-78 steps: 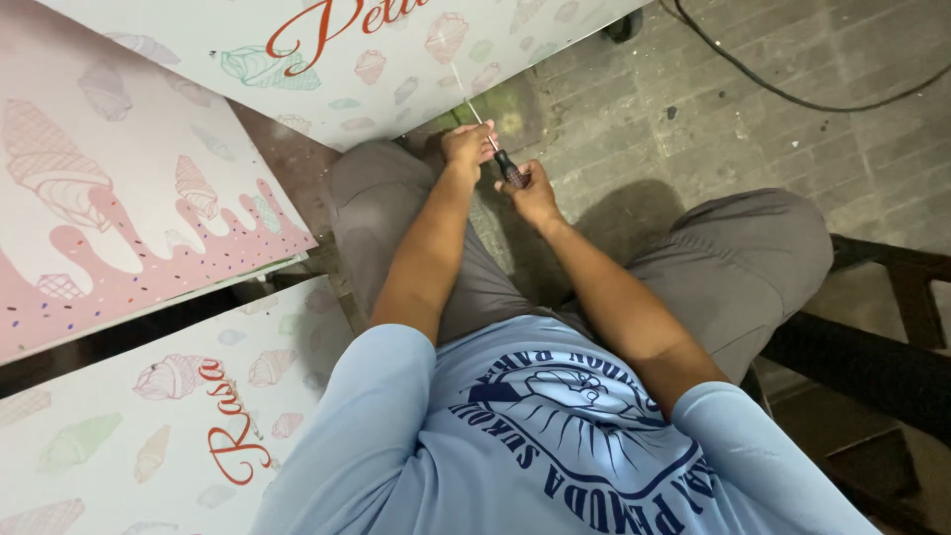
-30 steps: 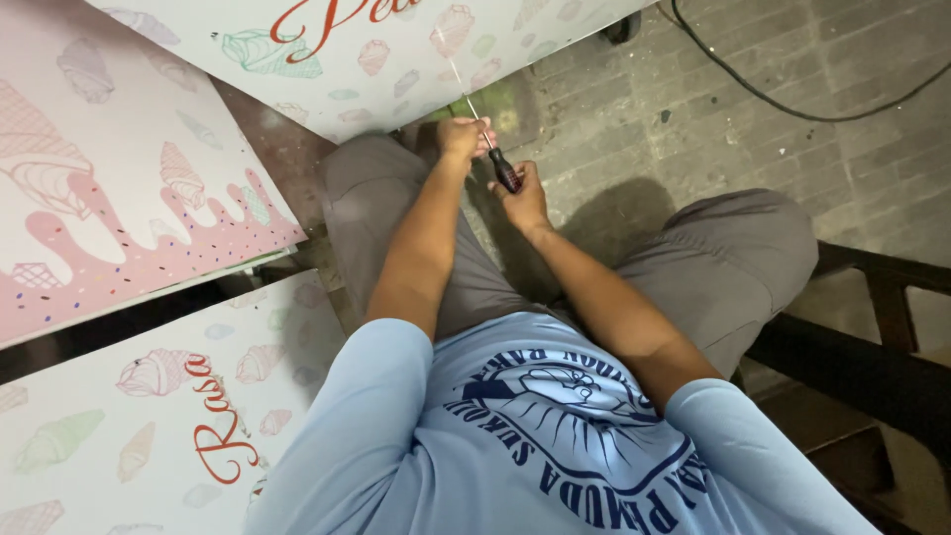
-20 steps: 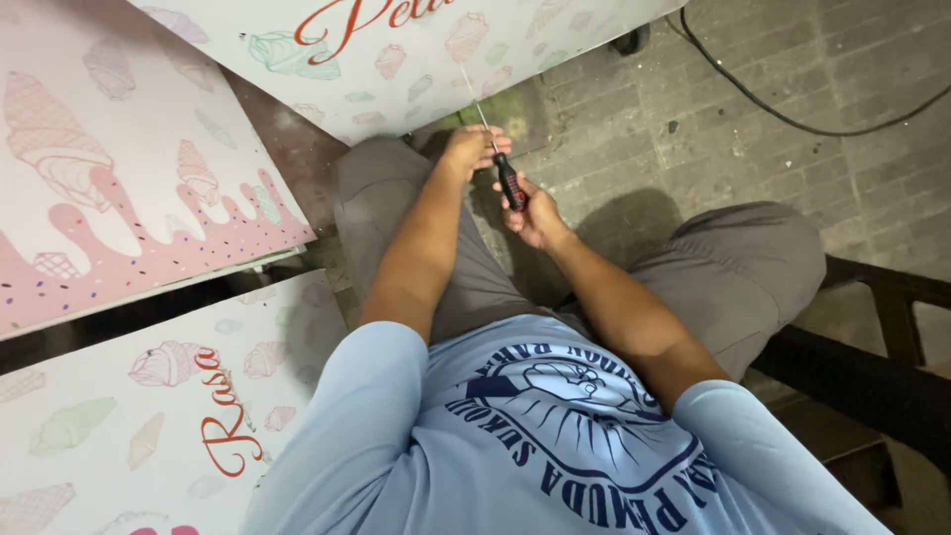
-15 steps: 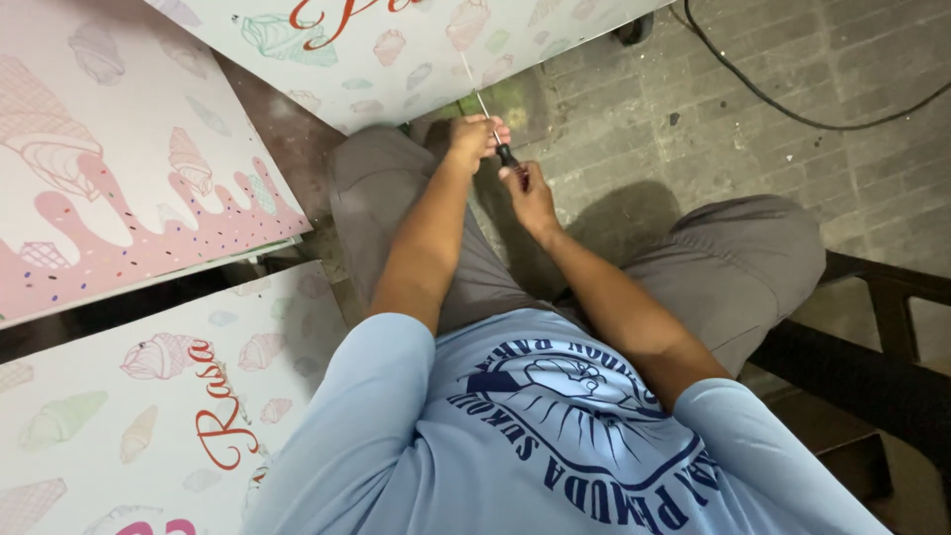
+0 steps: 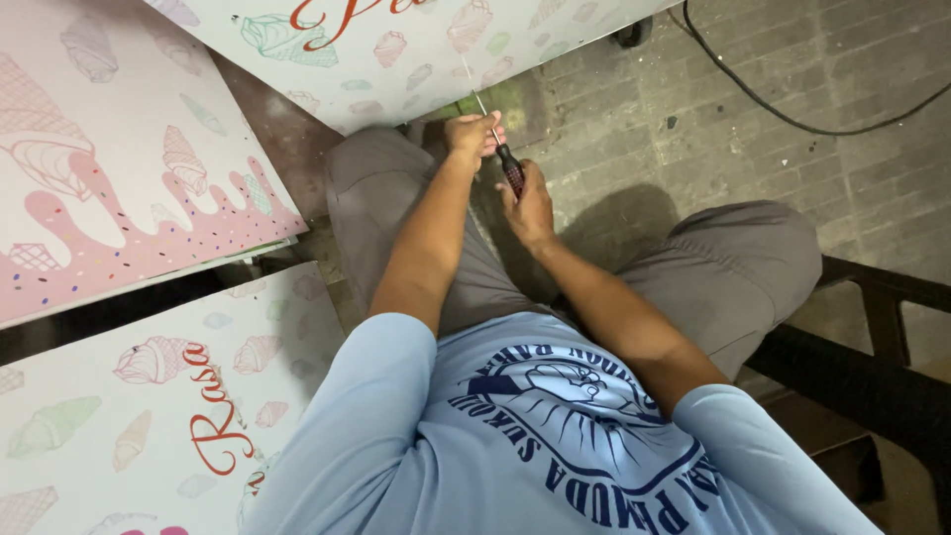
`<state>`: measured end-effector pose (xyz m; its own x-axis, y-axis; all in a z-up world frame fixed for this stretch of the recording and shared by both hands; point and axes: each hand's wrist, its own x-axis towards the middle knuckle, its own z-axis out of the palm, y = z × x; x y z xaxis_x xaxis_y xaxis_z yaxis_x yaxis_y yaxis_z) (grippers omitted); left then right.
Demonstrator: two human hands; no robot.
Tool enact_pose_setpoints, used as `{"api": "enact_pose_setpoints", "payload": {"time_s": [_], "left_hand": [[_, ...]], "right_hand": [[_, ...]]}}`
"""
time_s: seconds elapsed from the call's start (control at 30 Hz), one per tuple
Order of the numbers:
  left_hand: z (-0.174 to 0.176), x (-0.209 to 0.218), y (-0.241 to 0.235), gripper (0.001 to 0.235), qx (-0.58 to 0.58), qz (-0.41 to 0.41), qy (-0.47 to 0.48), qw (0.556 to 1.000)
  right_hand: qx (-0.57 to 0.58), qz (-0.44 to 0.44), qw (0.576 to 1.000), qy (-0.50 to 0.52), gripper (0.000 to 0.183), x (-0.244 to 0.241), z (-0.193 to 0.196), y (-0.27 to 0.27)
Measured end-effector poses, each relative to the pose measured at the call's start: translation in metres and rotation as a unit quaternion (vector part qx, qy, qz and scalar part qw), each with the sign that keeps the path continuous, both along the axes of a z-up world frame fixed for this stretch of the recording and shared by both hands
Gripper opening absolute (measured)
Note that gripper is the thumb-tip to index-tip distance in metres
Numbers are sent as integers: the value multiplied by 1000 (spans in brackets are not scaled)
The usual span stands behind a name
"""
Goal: Using a screwdriver to remove and tighten screws on a gelato display freezer for maintenance.
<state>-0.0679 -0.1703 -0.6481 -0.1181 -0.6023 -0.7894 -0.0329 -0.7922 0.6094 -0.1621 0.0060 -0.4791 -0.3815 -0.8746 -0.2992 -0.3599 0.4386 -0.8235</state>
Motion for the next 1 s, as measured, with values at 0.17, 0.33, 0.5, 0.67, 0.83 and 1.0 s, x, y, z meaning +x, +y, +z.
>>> {"api": "enact_pose_setpoints", "payload": {"time_s": [0.17,0.33,0.5,0.67,0.83,1.0], "left_hand": [[19,10,-1,38,-8,-8,39,999],[26,10,-3,32,-16,-16,33,999],[13,5,-2,31,-18,16,30,999],[8,16,-10,31,-12,17,36,999],[4,4,-8,27,-30,42,2,999],[6,8,-9,25,-44,50,-22,998]], "right_hand": [[63,-143,717,-680,47,-15,-24,-2],[42,-123,868,-479,51,-16,-59,-6],[-26,35,996,76,50,-2,-11,5],[78,-163,684,-706,48,-7,-16,-6],[66,-69,944,-317,42,0,-7,-6],[-29,-39,999,-18,33,6,-21,0]]}}
